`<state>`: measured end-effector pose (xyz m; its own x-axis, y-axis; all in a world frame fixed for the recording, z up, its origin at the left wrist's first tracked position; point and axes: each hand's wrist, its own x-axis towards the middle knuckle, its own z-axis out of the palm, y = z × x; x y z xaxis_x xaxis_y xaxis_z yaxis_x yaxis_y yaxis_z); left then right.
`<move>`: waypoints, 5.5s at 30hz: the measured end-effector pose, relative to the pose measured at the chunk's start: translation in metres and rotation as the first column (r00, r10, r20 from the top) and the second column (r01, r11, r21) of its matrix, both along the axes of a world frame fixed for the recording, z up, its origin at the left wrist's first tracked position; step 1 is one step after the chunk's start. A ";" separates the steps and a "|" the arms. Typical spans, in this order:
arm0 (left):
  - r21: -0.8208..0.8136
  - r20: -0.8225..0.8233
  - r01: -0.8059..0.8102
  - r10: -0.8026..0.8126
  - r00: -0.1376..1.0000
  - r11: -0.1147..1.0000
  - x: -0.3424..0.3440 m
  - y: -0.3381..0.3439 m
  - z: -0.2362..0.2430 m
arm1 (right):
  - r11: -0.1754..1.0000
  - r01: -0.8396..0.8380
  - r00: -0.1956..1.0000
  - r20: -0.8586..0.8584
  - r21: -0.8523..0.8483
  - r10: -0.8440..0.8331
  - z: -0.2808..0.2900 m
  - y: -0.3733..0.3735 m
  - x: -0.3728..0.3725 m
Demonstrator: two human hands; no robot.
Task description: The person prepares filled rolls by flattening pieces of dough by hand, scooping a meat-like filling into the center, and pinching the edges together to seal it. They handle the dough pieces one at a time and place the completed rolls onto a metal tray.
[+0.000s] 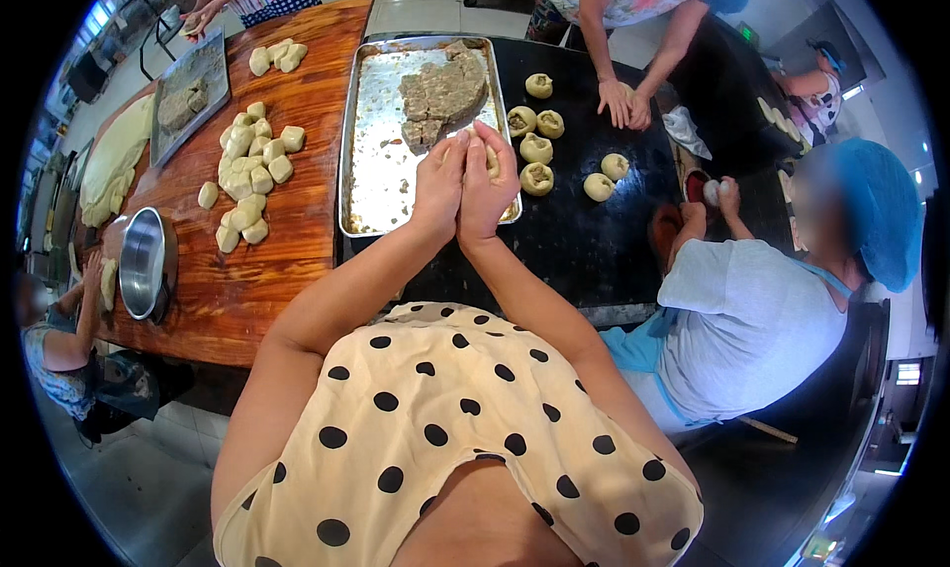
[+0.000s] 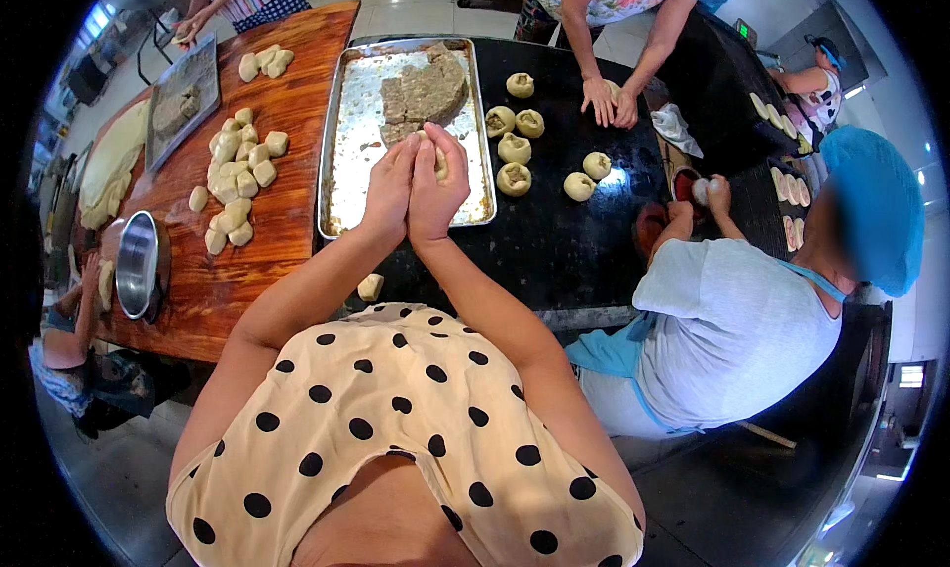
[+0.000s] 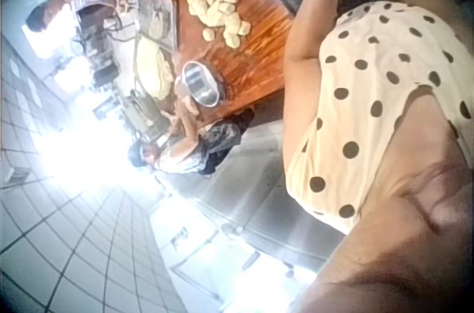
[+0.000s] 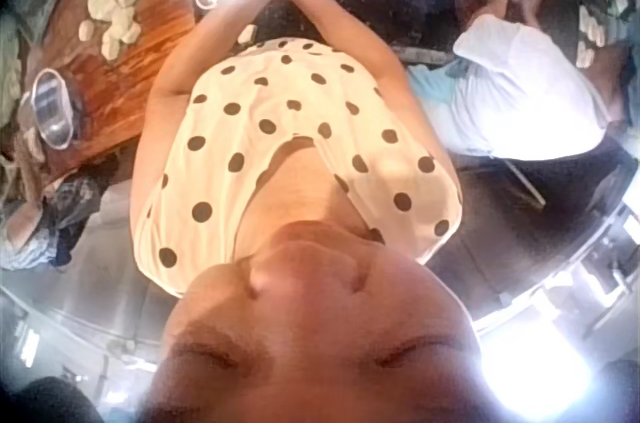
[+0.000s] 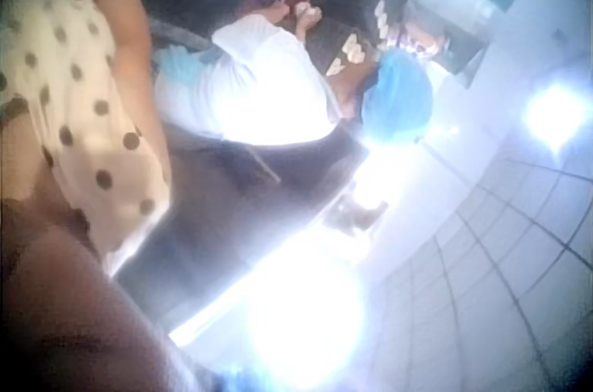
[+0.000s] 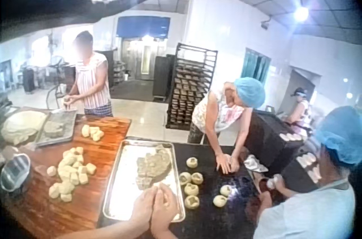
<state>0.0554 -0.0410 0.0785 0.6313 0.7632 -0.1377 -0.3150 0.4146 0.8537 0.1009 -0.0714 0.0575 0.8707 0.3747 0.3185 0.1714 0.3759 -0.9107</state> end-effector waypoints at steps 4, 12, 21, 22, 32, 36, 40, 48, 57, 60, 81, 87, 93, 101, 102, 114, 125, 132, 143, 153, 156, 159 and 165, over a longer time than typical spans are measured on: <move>0.066 -0.093 0.077 -0.070 0.993 0.995 -0.009 0.017 -0.002 | 0.979 -0.157 0.964 -0.196 0.129 0.180 0.017 -0.013 -0.002; -0.363 0.072 0.091 -0.070 0.995 0.927 -0.007 0.017 0.039 | 0.977 -0.082 0.920 -0.362 0.195 0.149 0.036 -0.014 0.011; -0.058 0.065 0.107 -0.103 0.993 0.993 -0.016 -0.017 0.010 | 0.992 0.128 0.987 0.100 0.014 -0.129 0.017 -0.020 -0.013; -0.025 0.069 0.091 -0.089 0.994 0.996 -0.016 -0.017 0.011 | 0.988 0.154 0.971 0.185 0.004 -0.152 0.019 -0.020 -0.013; 0.014 -0.001 0.167 -0.167 0.986 0.986 -0.025 -0.013 0.029 | 0.998 0.029 0.999 -0.014 0.058 -0.029 0.049 -0.026 -0.025; -0.011 0.023 0.230 -0.230 0.973 0.973 -0.024 -0.008 0.001 | 0.996 -0.018 0.995 0.092 -0.085 0.026 0.016 -0.029 -0.016; -0.065 -0.031 0.384 -0.387 0.922 0.921 -0.026 0.012 -0.001 | 0.991 -0.131 0.989 -0.068 0.039 0.133 0.016 -0.035 -0.012; -0.434 -0.012 0.294 -0.332 0.943 0.851 0.001 0.009 0.032 | 0.988 -0.063 0.945 -0.311 0.141 0.105 0.011 -0.046 0.019; 0.172 -0.151 0.184 -0.159 0.976 0.968 0.000 -0.027 -0.038 | 0.943 0.324 0.846 0.469 -0.072 -0.254 -0.008 -0.040 0.003; -0.020 -0.156 0.382 -0.380 0.912 0.924 0.000 -0.014 -0.026 | 0.945 0.244 0.951 0.244 -0.218 -0.190 -0.012 -0.047 0.004; -0.051 -0.340 0.589 -0.569 0.749 0.806 -0.018 0.030 0.015 | 0.854 -0.248 0.851 0.319 -0.457 0.417 0.005 -0.075 0.022; -0.095 0.197 0.568 -0.544 0.816 0.818 -0.029 0.008 0.003 | 0.924 0.105 0.839 0.531 -0.368 0.117 -0.001 -0.058 0.008; -0.108 0.063 0.781 -0.780 0.623 0.615 -0.046 0.038 0.023 | 0.805 -0.361 0.767 0.342 -0.470 0.543 0.036 -0.083 0.021; -0.208 0.159 0.659 -0.640 0.752 0.723 -0.053 0.006 0.021 | 0.888 -0.212 0.830 0.405 -0.407 0.383 0.041 -0.083 0.006; -0.195 0.125 0.684 -0.674 0.728 0.703 -0.054 0.008 0.026 | 0.883 -0.244 0.827 0.390 -0.400 0.405 0.048 -0.085 0.006; -0.022 -0.119 0.706 -0.703 0.701 0.708 -0.048 -0.005 0.040 | 0.951 -0.065 0.665 0.697 -0.302 0.267 0.042 -0.087 0.015; 0.646 -0.338 0.428 -0.266 0.903 0.632 -0.030 -0.022 0.032 | 0.990 -0.108 0.968 0.218 -0.095 0.127 0.047 -0.079 -0.003; 0.625 -0.248 0.433 -0.361 0.899 0.650 -0.026 -0.013 0.024 | 0.975 0.041 0.836 0.542 -0.218 0.086 0.033 -0.075 0.003; -0.016 0.010 0.563 -0.563 0.827 0.826 -0.043 0.005 0.071 | 0.988 -0.107 0.847 0.510 -0.111 0.149 0.043 -0.078 0.002; -0.375 0.286 0.417 -0.325 0.901 0.828 -0.023 -0.007 0.006 | 0.978 -0.125 0.795 0.573 -0.166 0.199 0.051 -0.061 -0.008; -0.400 0.331 0.465 -0.348 0.877 0.790 -0.028 -0.015 0.025 | 0.986 -0.120 0.819 0.549 -0.117 0.165 0.045 -0.066 -0.011; -0.351 0.260 0.435 -0.360 0.896 0.829 -0.031 -0.019 0.032 | 0.988 -0.154 0.910 0.390 0.010 0.138 0.037 -0.068 -0.021; -0.290 0.266 0.373 -0.301 0.916 0.881 -0.033 -0.023 0.031 | 0.995 -0.093 0.812 0.577 -0.030 0.093 0.041 -0.066 -0.020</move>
